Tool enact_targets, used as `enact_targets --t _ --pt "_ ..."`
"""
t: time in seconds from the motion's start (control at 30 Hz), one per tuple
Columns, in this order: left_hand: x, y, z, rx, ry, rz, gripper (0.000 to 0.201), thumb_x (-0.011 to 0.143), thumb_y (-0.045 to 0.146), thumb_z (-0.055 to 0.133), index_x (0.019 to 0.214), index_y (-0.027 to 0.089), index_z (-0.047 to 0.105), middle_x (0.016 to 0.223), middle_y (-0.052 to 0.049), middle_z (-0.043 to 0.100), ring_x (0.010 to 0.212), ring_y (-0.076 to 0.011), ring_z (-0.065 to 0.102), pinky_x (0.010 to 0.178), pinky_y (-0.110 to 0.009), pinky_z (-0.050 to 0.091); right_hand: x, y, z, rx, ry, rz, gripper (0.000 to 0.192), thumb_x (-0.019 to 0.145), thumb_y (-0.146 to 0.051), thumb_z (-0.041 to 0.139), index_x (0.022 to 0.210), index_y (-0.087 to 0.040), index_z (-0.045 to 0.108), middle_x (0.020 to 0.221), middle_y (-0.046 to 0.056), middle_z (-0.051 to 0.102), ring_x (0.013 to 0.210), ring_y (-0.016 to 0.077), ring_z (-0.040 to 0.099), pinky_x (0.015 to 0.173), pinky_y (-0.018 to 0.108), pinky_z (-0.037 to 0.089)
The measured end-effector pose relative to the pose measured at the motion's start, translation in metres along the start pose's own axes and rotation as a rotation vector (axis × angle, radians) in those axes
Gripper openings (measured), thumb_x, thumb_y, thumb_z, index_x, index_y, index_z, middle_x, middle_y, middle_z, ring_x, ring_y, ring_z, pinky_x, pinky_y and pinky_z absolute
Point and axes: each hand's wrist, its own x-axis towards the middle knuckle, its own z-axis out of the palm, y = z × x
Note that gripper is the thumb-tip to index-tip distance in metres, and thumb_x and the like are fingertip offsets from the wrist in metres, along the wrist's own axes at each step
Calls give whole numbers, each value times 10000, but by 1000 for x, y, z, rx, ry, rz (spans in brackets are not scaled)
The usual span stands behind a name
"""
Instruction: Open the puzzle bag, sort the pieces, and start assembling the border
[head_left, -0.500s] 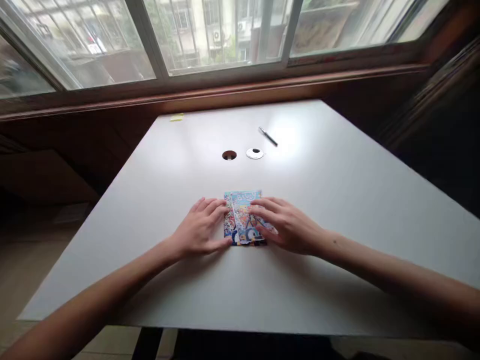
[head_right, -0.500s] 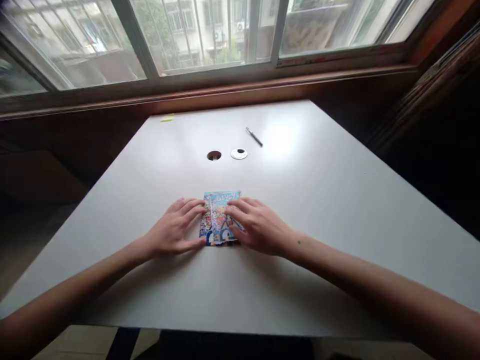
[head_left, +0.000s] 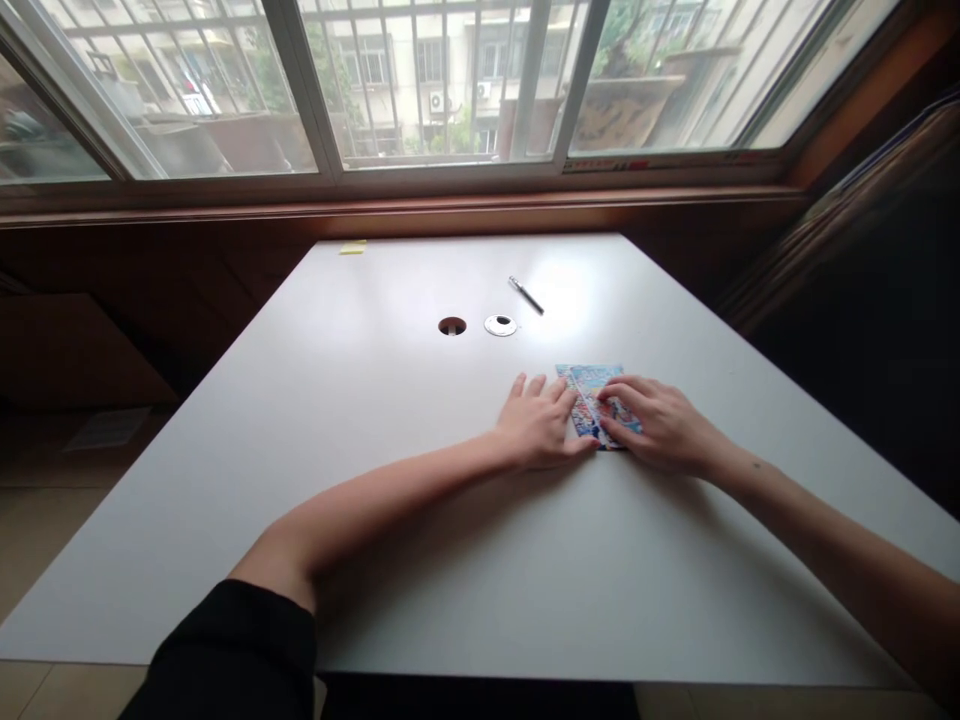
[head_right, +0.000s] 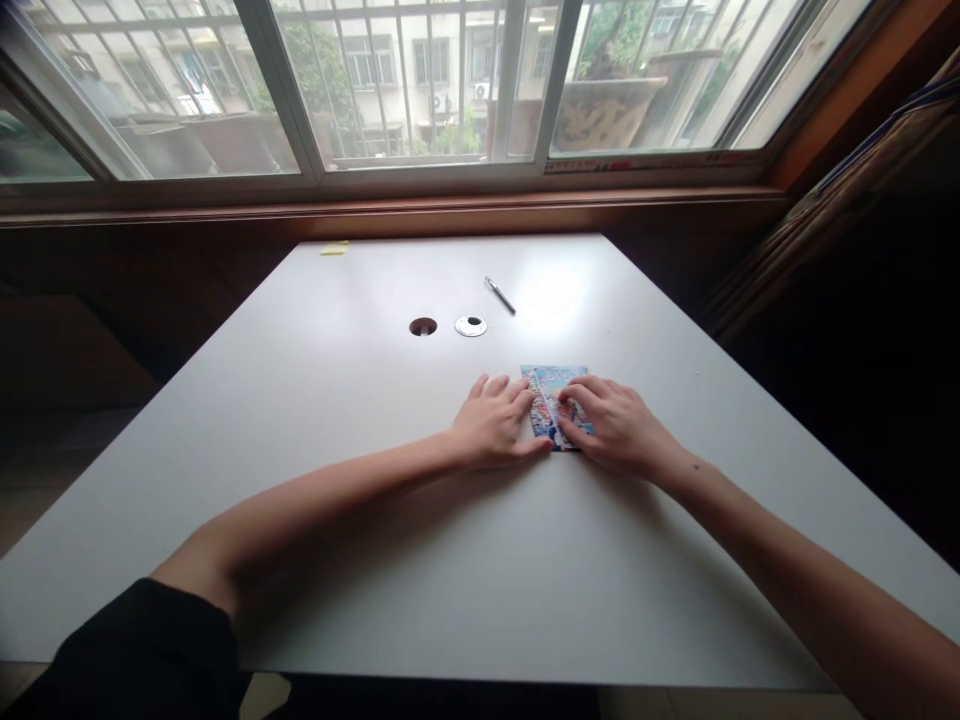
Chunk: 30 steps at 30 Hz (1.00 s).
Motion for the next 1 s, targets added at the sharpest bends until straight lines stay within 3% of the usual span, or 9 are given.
enact_targets --t 0.13,0.27,0.33,0.43,0.53,0.63,0.7,0.83,1.0 --pt "29 12 5 -36 -11 6 727 892 739 440 1345 174 504 1515 -119 439 1380 -371 374 1205 -602 195 -10 30 5 -12 53 56 307 935 -422 500 1136 -214 601 1245 121 621 1126 313 607 950 456 455" --pt "-11 -8 -19 -89 36 -3 631 894 717 484 1199 171 565 1432 -139 482 1336 -336 410 1180 -520 296 -11 27 3 -28 111 65 289 954 -423 475 1109 -221 611 1249 125 632 1186 339 583 989 509 416" --pt "-52 -25 -38 -83 48 -1 466 919 603 535 1119 184 576 1302 -121 559 1245 -301 477 1131 -472 366 -10 12 -1 10 190 72 267 976 -402 451 1075 -215 614 1272 132 624 1224 347 562 1017 531 399" --pt "-114 -43 -65 -53 26 -131 283 973 457 496 1001 189 584 1111 -93 627 1123 -269 538 1040 -455 430 -9 -33 -9 175 248 37 213 991 -342 447 1075 -213 595 1273 127 626 1230 306 565 1043 499 423" --pt "-153 -47 -79 17 -35 -118 349 963 484 506 1108 182 604 1272 -121 606 1245 -310 501 1094 -503 384 -8 -94 -12 224 89 -65 384 992 -331 454 1347 -190 502 1480 149 492 1396 298 428 1116 489 395" --pt "-168 -45 -75 79 -114 -24 731 934 663 470 1479 178 415 1614 -136 306 1495 -372 235 1213 -562 216 -8 -140 -2 95 -44 -186 672 976 -365 484 1567 -132 264 1637 170 243 1515 327 203 1190 530 295" --pt "-171 -44 -66 86 -178 1 874 932 734 387 1582 169 243 1664 -128 176 1538 -362 137 1238 -566 154 -9 -154 9 52 -55 -222 772 960 -411 502 1593 -97 190 1633 197 226 1517 346 185 1187 553 290" --pt "-174 -46 -55 78 -242 -8 923 940 757 305 1615 158 112 1673 -118 101 1552 -339 107 1254 -561 96 -14 -157 21 19 -75 -221 857 957 -468 485 1613 -89 86 1628 205 209 1514 342 194 1190 560 278" --pt "-174 -44 -57 54 -257 -24 915 943 752 303 1614 153 128 1672 -116 69 1553 -339 98 1258 -565 81 -15 -154 19 41 -89 -211 854 956 -447 489 1616 -95 76 1633 202 182 1518 341 173 1196 564 269"
